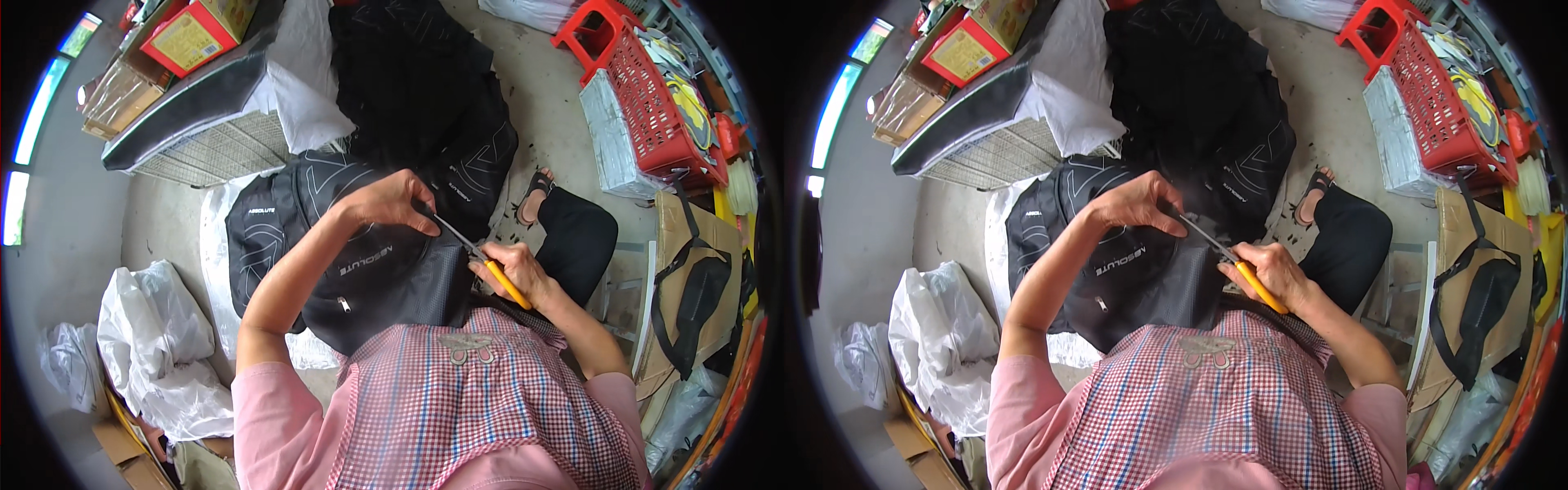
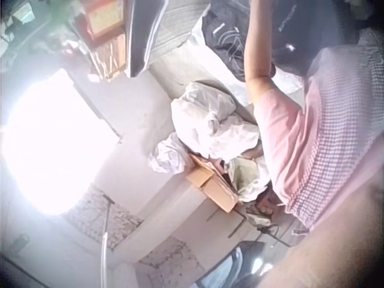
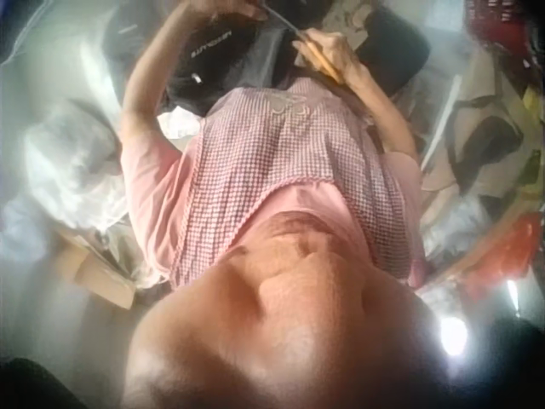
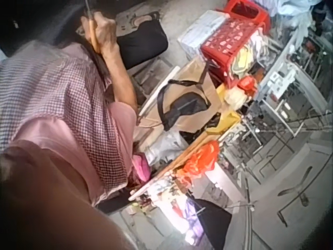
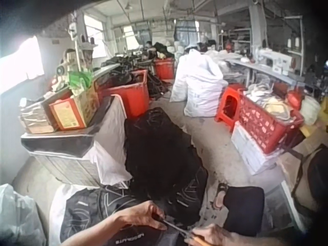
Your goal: Trimming excess fabric and loose threads from black bags using scissors.
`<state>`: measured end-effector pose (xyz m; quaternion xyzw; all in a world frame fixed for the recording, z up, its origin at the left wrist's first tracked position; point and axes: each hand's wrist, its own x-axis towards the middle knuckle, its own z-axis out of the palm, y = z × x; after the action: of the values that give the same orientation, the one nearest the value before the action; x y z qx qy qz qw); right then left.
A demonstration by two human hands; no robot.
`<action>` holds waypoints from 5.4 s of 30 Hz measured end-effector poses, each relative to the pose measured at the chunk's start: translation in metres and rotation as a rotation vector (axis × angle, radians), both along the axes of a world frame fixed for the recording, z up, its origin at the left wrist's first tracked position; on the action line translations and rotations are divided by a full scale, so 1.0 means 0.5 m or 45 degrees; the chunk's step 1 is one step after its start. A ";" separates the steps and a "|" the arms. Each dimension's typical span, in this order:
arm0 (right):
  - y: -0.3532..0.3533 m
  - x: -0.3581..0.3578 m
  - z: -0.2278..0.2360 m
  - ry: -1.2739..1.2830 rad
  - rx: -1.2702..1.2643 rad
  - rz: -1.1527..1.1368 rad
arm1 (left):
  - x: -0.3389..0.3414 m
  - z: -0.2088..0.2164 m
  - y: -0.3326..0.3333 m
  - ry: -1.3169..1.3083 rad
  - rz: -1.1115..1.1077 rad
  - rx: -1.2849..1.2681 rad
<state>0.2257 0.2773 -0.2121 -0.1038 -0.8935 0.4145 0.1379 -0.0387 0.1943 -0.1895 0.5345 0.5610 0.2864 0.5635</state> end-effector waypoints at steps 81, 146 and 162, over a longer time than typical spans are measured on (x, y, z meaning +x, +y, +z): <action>0.149 -0.056 -0.085 0.230 -1.164 -0.665 | -0.108 -0.120 -0.343 -0.266 1.461 -0.150; 0.323 -0.060 -0.021 -0.114 -0.603 -0.539 | -0.081 -0.577 0.316 0.648 0.540 0.067; 0.125 -0.081 -0.027 0.129 -1.140 -0.617 | -0.011 0.218 -0.087 -0.164 1.674 0.748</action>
<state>0.1852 0.3399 -0.2259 -0.3367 -0.5709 0.7173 0.2152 -0.0441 0.1509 -0.0805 0.1979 0.6320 0.7361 0.1399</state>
